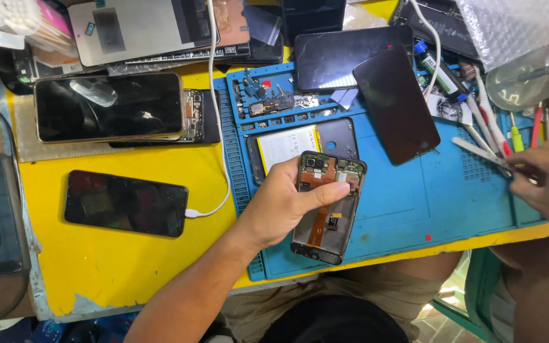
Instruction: The person disassembles a smartphone by removing the back cover and detaching internal components. They use a metal spudger to pry open the casing and disconnect ribbon cables from the motherboard. The person then reassembles the phone by reconnecting the cables and snapping the back cover into place.
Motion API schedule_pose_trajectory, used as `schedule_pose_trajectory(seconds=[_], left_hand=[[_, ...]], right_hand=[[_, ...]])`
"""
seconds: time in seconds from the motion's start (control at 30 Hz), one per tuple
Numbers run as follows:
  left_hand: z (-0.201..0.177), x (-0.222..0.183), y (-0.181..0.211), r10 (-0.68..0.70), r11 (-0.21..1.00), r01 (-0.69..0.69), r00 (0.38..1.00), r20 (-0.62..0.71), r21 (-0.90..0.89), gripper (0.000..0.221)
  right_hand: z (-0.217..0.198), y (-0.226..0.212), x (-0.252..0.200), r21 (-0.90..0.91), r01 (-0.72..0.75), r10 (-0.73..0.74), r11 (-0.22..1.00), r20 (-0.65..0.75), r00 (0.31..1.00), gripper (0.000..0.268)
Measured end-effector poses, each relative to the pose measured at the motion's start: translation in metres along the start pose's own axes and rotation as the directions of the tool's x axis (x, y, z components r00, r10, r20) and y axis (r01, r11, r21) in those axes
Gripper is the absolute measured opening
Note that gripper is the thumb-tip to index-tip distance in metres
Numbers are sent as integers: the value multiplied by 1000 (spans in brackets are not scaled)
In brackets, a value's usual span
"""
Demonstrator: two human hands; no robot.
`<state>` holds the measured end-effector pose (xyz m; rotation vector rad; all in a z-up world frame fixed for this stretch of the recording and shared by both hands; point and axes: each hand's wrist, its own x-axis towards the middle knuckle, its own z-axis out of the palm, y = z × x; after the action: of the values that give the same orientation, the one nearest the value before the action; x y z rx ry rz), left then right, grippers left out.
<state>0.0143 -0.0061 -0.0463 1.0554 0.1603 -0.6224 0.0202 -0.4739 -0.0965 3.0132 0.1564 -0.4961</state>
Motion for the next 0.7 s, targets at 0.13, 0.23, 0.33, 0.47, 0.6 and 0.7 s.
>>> schedule_pose_trajectory(seconds=[0.13,0.23,0.33,0.47,0.6,0.7], left_hand=[[3,-6,11,-10,987,13,1000,-23,163,32],[4,-7,12,-3,971,8,1000,-22,238,41],[6,-9,11,-41,953,53,998,-45,299,22],[10,-13,10,23,926,-1,998,-54,377,19],[15,-18,14,108,892,-78,993,-42,446,21],[16,-22,14,93,892,-54,994,-64,449,18]], right_hand=[[150,146,14,505,-329,398,798,-31,917,66],[108,99,-4,551,-262,380,792,-110,918,22],[-93,-123,-43,607,348,-148,715,-355,923,19],[-66,-195,-51,814,537,74,219,-563,823,19],[-61,-223,-51,813,581,62,39,-582,811,18],[-61,-230,-50,814,581,61,20,-581,812,19]])
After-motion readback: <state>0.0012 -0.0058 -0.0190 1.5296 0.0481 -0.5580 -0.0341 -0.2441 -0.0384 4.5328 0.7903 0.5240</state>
